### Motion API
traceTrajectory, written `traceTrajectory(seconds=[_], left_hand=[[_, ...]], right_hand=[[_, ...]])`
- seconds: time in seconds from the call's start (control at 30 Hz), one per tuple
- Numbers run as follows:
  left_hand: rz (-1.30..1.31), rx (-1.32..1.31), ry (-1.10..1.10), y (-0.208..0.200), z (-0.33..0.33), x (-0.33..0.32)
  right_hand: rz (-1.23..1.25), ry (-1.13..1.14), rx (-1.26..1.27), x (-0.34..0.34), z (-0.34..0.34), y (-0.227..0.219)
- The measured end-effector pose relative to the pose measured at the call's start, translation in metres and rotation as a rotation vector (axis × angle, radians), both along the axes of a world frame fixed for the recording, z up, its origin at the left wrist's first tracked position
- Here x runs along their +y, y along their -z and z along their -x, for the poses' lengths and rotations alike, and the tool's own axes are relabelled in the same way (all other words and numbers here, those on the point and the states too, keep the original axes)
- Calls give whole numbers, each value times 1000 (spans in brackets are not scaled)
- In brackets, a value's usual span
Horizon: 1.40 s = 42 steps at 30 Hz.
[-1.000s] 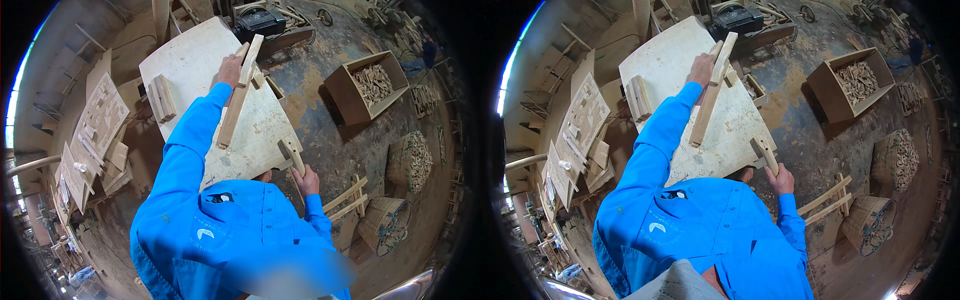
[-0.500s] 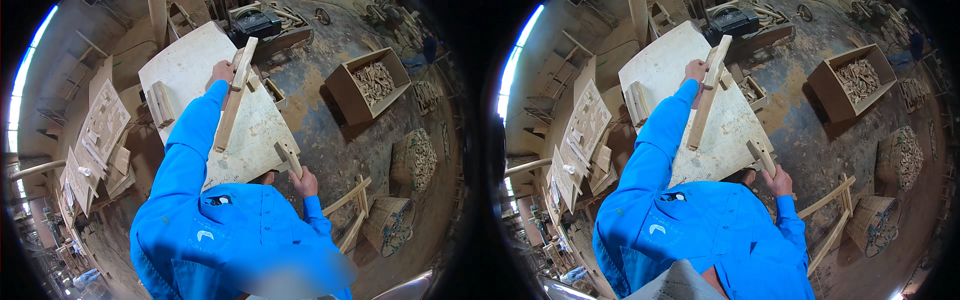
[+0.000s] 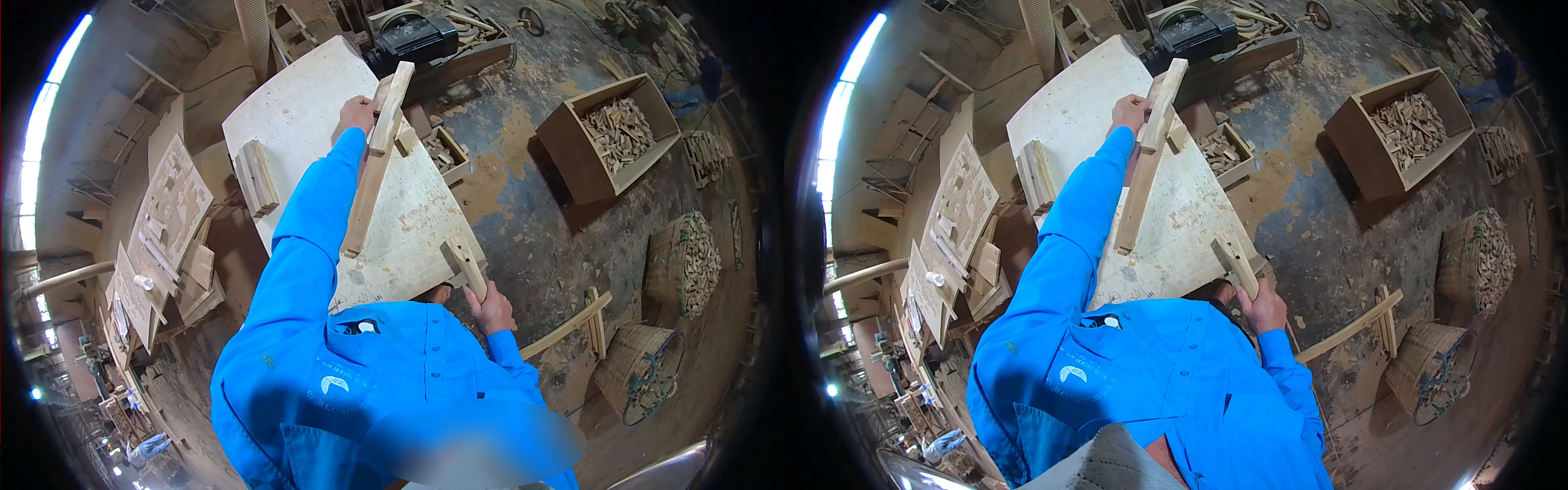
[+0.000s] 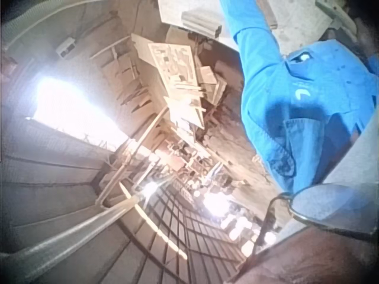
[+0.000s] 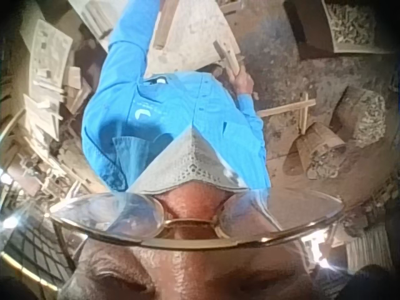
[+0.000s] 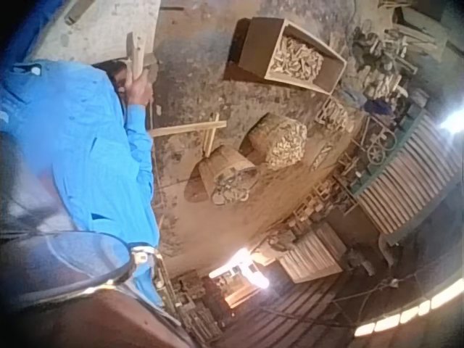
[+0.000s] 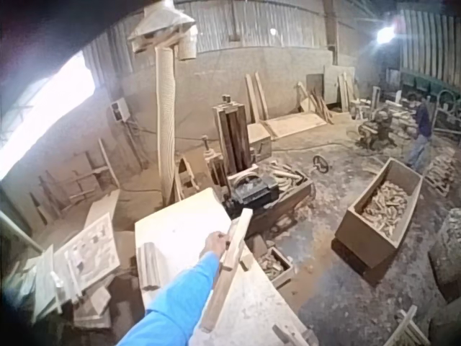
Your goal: The person shapes wooden pieces by positioning them against a wooden guide and sanding them on a sanding machine one by one.
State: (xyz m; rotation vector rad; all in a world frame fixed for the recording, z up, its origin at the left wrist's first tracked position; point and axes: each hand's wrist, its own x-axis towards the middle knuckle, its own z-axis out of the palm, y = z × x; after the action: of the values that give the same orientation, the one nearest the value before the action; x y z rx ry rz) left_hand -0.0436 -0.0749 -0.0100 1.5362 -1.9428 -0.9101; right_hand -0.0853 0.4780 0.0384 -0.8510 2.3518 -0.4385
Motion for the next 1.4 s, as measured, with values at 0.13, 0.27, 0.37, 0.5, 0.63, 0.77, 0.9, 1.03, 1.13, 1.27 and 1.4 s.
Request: traceTrajectory(seconds=[0.13,0.27,0.37,0.5,0.63,0.77,0.9,1.03,1.13,1.27,1.4], left_hand=[[18,-3,6,-10,10,6],[61,-33,-3,-8,7,-8],[80,-44,-21,-3,5,-26],[54,-5,-9,1,10,-52],[62,15,-13,-5,15,-89],[109,8,-1,-1,18,-127],[203,1,153,20,4,-144],[142,-22,137,61,25,-139],[131,27,193,61,-24,-212],[126,46,193,103,3,-145],[22,288,180,69,-13,-98]], right_hand=[[47,-9,68,3,2,18],[57,-27,52,-10,5,16],[70,-26,44,-25,6,15],[23,-21,71,-50,9,12],[29,-27,60,-92,10,4],[59,-27,80,-121,10,7],[55,-36,93,-119,12,11],[-56,26,104,-100,24,11],[78,-51,30,-114,14,11],[66,-13,57,-44,20,21],[145,-23,49,1,8,37]])
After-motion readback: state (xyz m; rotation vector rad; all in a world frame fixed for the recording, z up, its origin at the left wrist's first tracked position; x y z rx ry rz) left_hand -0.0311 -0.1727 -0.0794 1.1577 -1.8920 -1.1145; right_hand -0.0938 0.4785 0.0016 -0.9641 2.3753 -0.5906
